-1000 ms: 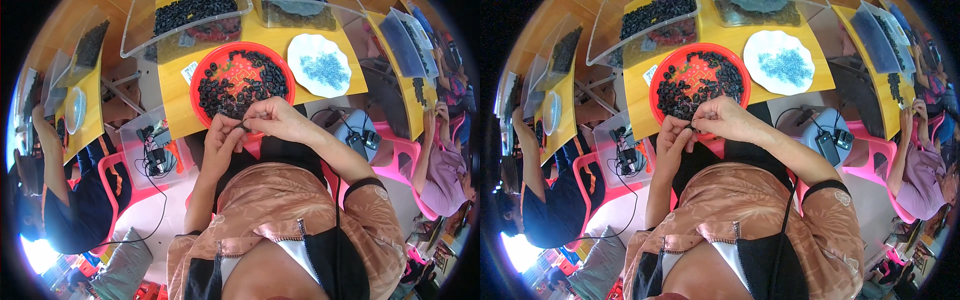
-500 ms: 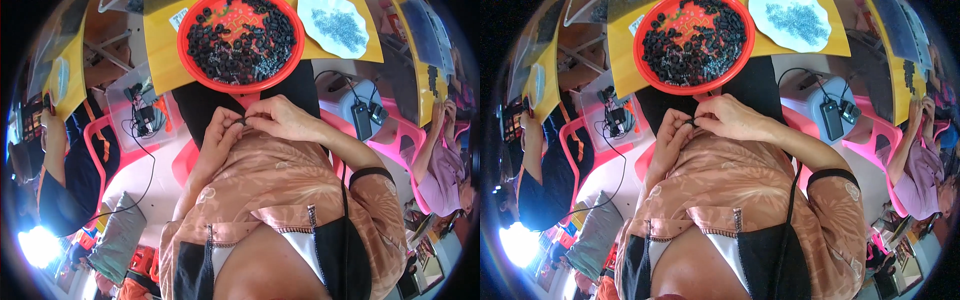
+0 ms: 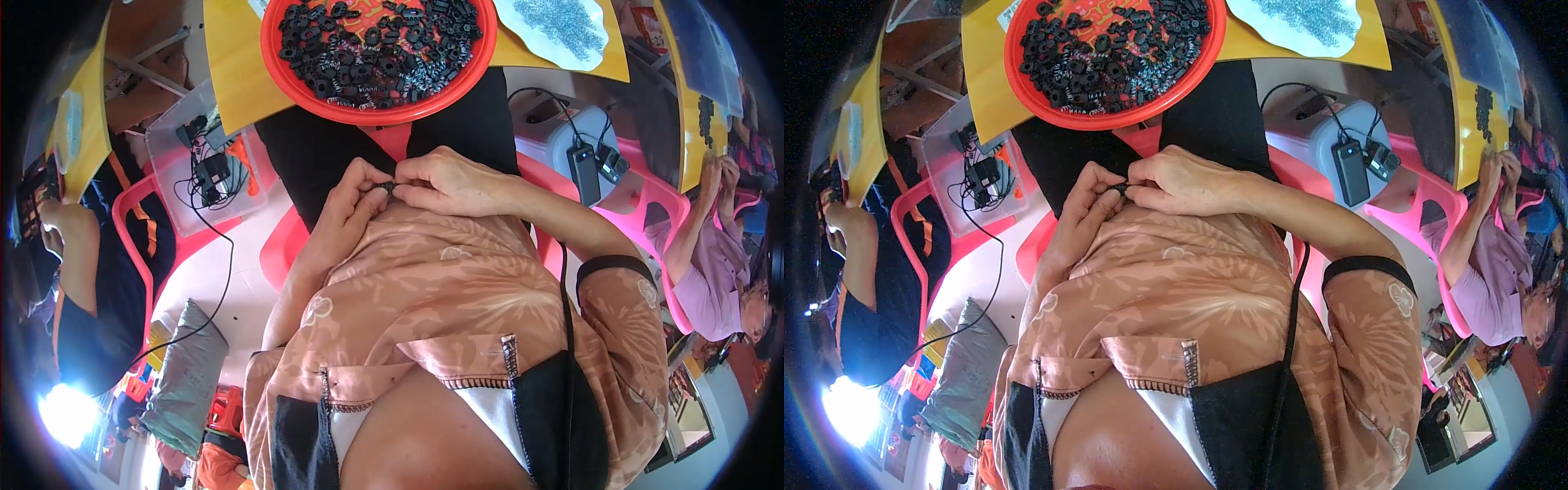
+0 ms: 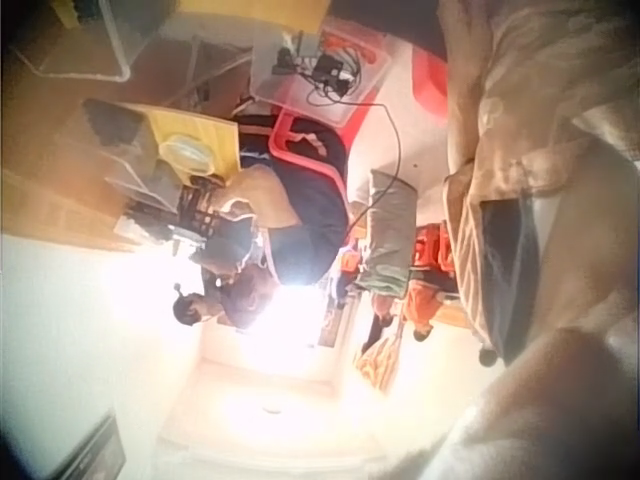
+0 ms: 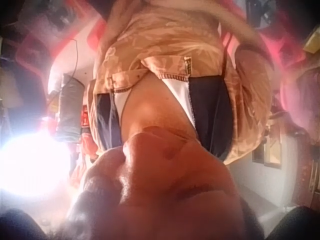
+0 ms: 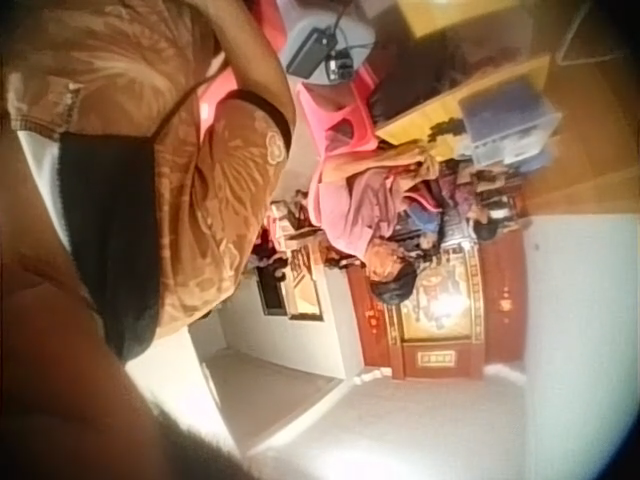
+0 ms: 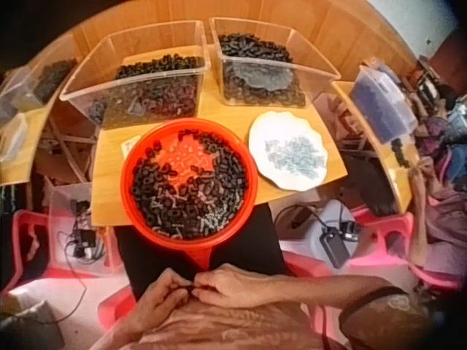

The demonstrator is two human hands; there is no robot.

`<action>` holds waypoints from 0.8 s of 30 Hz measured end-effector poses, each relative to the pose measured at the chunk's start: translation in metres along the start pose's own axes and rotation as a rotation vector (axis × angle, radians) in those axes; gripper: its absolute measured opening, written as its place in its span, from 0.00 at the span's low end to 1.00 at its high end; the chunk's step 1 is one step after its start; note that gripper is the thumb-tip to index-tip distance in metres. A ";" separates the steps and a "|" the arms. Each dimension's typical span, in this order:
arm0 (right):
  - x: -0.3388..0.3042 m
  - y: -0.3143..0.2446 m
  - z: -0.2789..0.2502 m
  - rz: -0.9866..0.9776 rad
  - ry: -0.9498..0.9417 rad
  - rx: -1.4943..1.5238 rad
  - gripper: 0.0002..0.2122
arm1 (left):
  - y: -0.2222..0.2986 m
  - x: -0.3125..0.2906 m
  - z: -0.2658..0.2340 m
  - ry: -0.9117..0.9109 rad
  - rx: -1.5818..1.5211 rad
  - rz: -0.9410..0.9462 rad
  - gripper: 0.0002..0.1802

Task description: The person assembles small plastic components by hand, repeatedly picking pieces from a tray and connecting them together.

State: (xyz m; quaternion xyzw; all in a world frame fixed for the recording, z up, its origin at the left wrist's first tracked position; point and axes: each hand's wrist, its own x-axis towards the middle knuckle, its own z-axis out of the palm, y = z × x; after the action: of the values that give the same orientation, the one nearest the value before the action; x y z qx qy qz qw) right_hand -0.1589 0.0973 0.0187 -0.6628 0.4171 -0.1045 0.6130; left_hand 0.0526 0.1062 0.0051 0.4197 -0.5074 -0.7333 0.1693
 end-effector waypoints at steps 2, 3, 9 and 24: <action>-0.001 0.005 0.003 -0.028 0.040 0.043 0.11 | -0.003 0.001 -0.002 0.005 -0.013 0.019 0.04; -0.002 0.007 0.005 -0.059 0.080 0.084 0.11 | -0.004 0.001 -0.002 0.005 -0.015 0.017 0.04; -0.002 0.011 0.008 -0.125 0.105 0.029 0.10 | -0.007 0.002 -0.003 -0.013 -0.083 0.032 0.04; -0.005 0.016 0.012 -0.035 0.088 0.131 0.08 | -0.011 0.001 -0.006 -0.098 -0.063 0.037 0.04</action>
State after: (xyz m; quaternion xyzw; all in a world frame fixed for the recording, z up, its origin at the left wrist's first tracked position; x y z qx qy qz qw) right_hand -0.1614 0.1112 0.0038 -0.6233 0.4244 -0.1710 0.6342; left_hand 0.0587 0.1061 -0.0060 0.3684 -0.4994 -0.7653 0.1706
